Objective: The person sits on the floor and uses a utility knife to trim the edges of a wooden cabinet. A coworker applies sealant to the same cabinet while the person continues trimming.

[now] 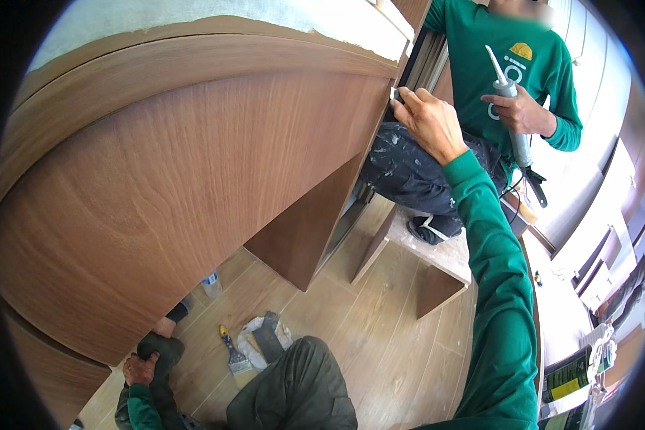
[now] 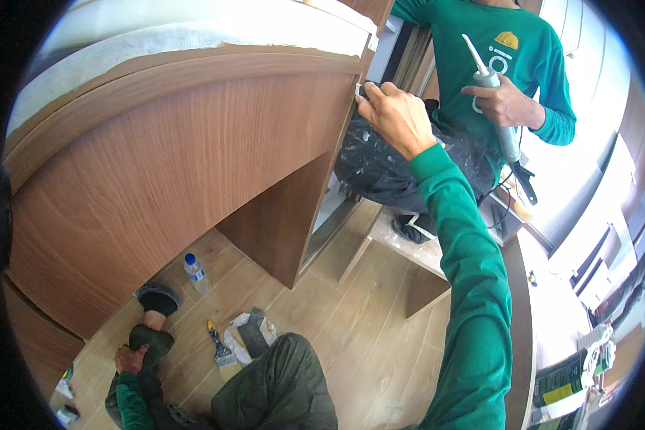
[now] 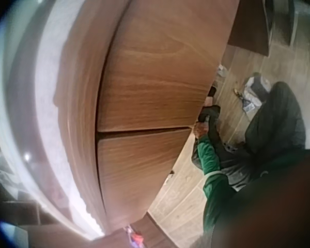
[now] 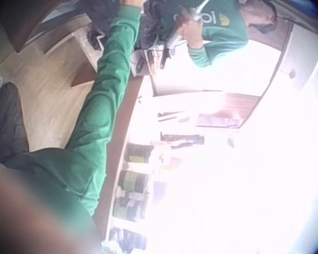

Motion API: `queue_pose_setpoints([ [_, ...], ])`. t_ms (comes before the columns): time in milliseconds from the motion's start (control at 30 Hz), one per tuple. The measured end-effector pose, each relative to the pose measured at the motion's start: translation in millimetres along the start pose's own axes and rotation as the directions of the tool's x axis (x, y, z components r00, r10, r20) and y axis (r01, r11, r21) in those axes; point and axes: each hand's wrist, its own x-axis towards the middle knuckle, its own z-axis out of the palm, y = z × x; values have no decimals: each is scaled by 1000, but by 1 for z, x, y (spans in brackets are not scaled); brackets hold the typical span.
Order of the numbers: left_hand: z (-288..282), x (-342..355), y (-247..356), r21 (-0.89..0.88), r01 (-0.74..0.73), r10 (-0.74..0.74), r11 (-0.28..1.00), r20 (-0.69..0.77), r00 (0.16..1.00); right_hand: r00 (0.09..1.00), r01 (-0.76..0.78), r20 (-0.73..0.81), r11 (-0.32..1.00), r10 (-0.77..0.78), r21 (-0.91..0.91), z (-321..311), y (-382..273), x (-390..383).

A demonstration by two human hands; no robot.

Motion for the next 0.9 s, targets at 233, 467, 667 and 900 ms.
queue_pose_setpoints([
  [233,2,1,0,-21,12,-12,1000,5,1000,999,23,46,1000,-24,19,-10,5,9],
  [467,2,1,4,-17,14,-14,1000,4,1000,998,13,59,1000,-12,-11,-14,8,7],
  [667,17,12,-11,-21,-17,16,1000,-39,999,998,8,55,1000,-9,15,-18,4,6],
  [900,11,8,-8,-32,-28,28,999,-7,1000,882,-430,-26,824,471,369,-34,-5,-12],
])
